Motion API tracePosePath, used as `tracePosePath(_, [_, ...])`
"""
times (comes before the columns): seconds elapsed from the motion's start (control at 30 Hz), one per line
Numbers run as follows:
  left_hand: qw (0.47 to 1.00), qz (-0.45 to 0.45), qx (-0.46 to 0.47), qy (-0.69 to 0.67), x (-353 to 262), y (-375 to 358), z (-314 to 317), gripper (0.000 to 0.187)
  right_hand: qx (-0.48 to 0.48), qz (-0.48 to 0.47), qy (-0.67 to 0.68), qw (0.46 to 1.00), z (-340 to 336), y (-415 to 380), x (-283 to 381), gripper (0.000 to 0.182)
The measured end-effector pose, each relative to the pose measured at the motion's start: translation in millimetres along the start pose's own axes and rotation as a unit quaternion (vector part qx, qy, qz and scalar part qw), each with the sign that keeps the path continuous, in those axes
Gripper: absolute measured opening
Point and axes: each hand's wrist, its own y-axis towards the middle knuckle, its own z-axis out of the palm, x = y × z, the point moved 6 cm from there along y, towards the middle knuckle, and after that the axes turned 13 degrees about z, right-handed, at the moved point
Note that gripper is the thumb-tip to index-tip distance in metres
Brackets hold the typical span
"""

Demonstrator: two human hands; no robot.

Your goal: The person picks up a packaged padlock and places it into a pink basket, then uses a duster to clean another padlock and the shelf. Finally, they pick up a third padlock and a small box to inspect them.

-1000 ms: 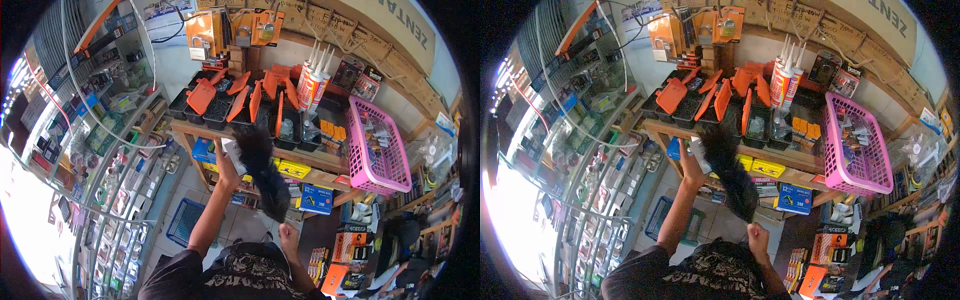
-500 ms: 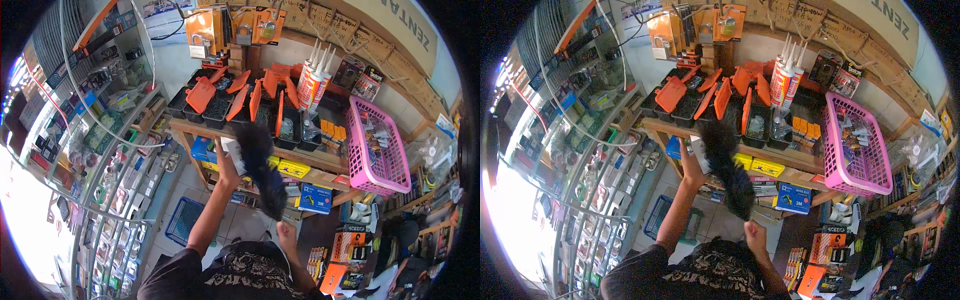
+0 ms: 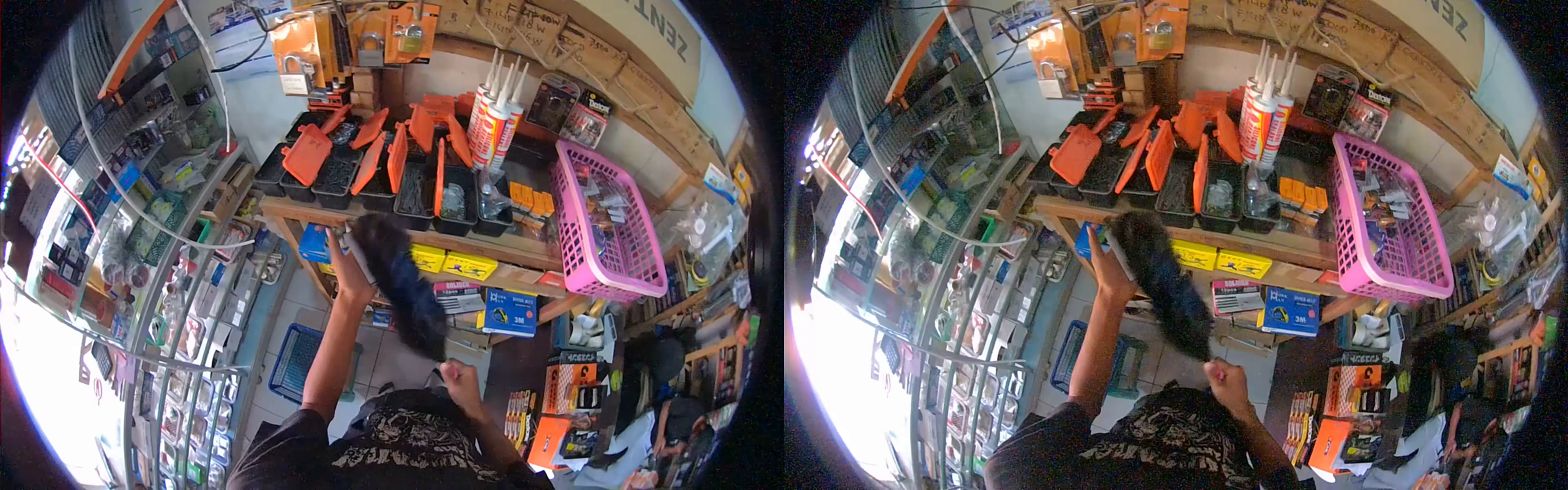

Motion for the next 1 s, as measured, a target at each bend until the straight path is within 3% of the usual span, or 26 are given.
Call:
tracePosePath(0.03, [0.997,0.029,-0.015,0.071,-4,-2,-2,0.085,-0.004,0.005,0.001,1.000,-1,-2,1,0.034])
tracePosePath(0.07, [0.962,0.118,0.050,0.242,-2,7,-23,0.084,-0.015,0.007,0.013,1.000,-3,-2,4,0.035])
tracePosePath(0.13, [0.972,0.100,0.079,0.196,6,6,-17,0.083,-0.044,0.016,0.054,0.997,1,6,-21,0.038])
tracePosePath(0.17, [0.999,-0.012,0.032,-0.019,8,-10,14,0.081,-0.050,0.022,0.054,0.997,3,2,-22,0.038])
tracePosePath(0.2, [0.998,-0.030,0.048,-0.005,11,-15,17,0.064,0.001,0.001,0.052,0.999,17,-5,-15,0.036])
tracePosePath(0.23, [0.998,-0.044,0.047,-0.004,19,-7,-16,0.064,0.050,-0.020,0.052,0.997,29,-11,-9,0.035])
tracePosePath(0.27, [0.923,0.000,0.156,0.353,30,14,-71,0.063,0.052,-0.011,0.017,0.998,28,-15,-2,0.038])
tracePosePath(0.37, [0.838,0.142,0.228,0.476,41,-23,-36,0.065,0.004,0.027,0.073,0.997,17,1,5,0.040])
tracePosePath(0.4, [0.949,0.050,0.169,0.260,48,-30,-29,0.061,0.004,0.034,0.074,0.997,15,2,6,0.040])
tracePosePath(0.47, [0.998,0.005,0.010,0.056,50,-47,5,0.062,0.026,0.022,0.095,0.995,19,9,14,0.039])
tracePosePath(0.5, [0.998,0.006,0.009,0.061,44,-41,3,0.062,0.038,0.014,0.109,0.993,24,10,17,0.039])
tracePosePath(0.57, [0.979,0.117,0.061,0.155,8,-25,1,0.070,0.053,0.015,0.103,0.993,25,-1,8,0.038])
tracePosePath(0.6, [0.978,0.122,0.059,0.155,-8,-19,2,0.070,0.063,0.016,0.093,0.994,23,-7,1,0.037])
tracePosePath(0.67, [0.979,0.046,0.187,0.070,-25,-18,23,0.077,0.060,0.000,0.047,0.997,24,-18,-27,0.037])
tracePosePath(0.7, [0.979,0.053,0.184,0.069,-25,-18,21,0.077,0.053,-0.010,0.006,0.999,22,-20,-30,0.037])
tracePosePath(0.8, [0.992,0.065,-0.014,0.103,-4,-35,-1,0.077,0.061,0.025,0.061,0.996,23,-16,-29,0.040])
tracePosePath(0.83, [0.995,0.046,-0.031,0.088,13,-55,10,0.073,0.046,0.044,0.088,0.994,20,-11,-21,0.042])
tracePosePath(0.87, [0.984,0.010,-0.059,0.168,32,-67,-18,0.071,0.042,0.047,0.091,0.994,19,-1,-13,0.042])
tracePosePath(1.0, [0.985,-0.046,-0.079,0.147,64,-93,-41,0.072,0.049,0.057,0.120,0.990,16,12,-12,0.042])
